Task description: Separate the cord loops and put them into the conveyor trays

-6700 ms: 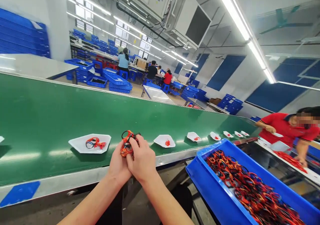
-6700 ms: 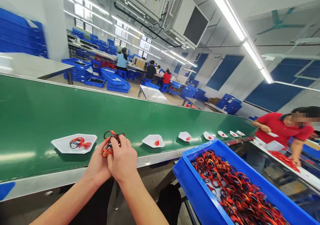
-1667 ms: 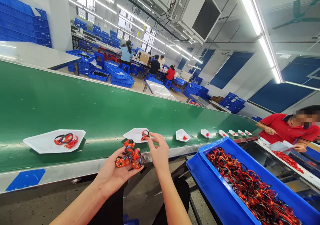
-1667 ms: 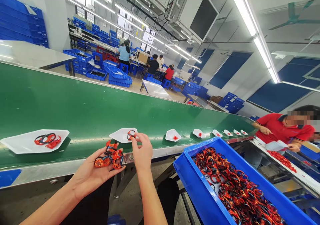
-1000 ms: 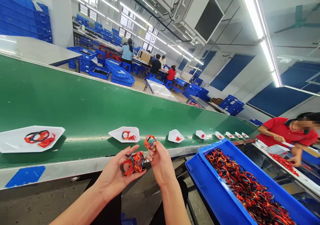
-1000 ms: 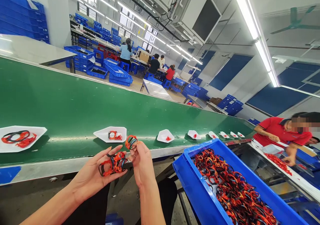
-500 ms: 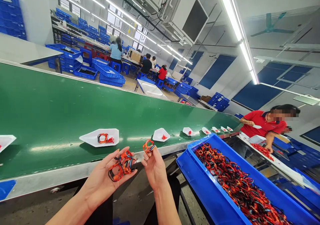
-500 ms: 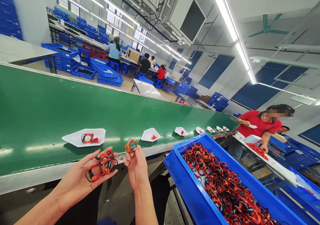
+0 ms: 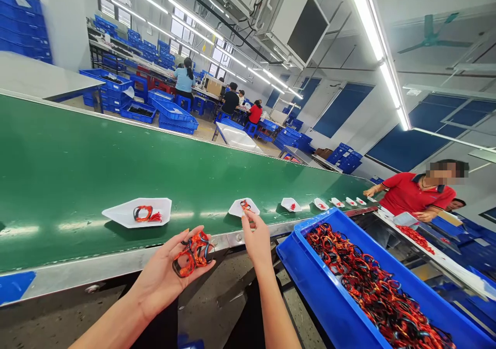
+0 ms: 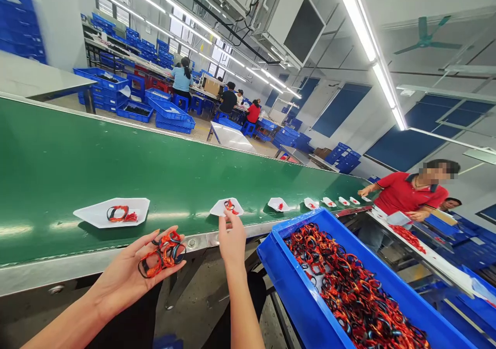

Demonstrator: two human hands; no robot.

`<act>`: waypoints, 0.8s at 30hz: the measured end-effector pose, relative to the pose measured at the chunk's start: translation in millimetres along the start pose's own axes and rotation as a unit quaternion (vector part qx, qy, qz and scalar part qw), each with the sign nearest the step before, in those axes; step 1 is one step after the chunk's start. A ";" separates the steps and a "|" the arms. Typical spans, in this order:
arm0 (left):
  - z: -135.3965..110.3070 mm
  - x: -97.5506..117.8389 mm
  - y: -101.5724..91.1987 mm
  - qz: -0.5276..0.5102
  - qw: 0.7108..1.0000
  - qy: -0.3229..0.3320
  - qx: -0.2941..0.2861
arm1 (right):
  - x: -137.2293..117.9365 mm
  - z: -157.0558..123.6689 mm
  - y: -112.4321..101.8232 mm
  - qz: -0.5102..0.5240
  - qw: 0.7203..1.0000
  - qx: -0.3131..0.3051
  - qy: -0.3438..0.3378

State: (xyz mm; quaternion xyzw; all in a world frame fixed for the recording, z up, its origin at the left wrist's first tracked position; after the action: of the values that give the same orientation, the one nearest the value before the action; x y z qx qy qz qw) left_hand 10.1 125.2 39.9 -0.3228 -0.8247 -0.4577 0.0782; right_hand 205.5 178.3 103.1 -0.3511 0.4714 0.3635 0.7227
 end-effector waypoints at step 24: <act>-4.4 -22.1 13.7 0.019 0.999 -0.043 -0.021 | 23.4 -57.0 30.0 0.472 0.835 -0.075 0.274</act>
State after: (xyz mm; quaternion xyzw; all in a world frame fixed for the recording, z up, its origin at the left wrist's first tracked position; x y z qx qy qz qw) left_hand 34.9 116.6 42.7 -0.3595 -0.8109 -0.4595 0.0450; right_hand 162.3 149.1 58.6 -0.2245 0.7300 0.5834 0.2763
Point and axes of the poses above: each hand's wrist, its own z-axis towards the middle knuckle, its own y-axis out of the palm, x = y × z, the point moved 7 cm from there along z, towards the middle knuckle, and after that the axes turned 9 degrees about x, right-handed, at the moved point
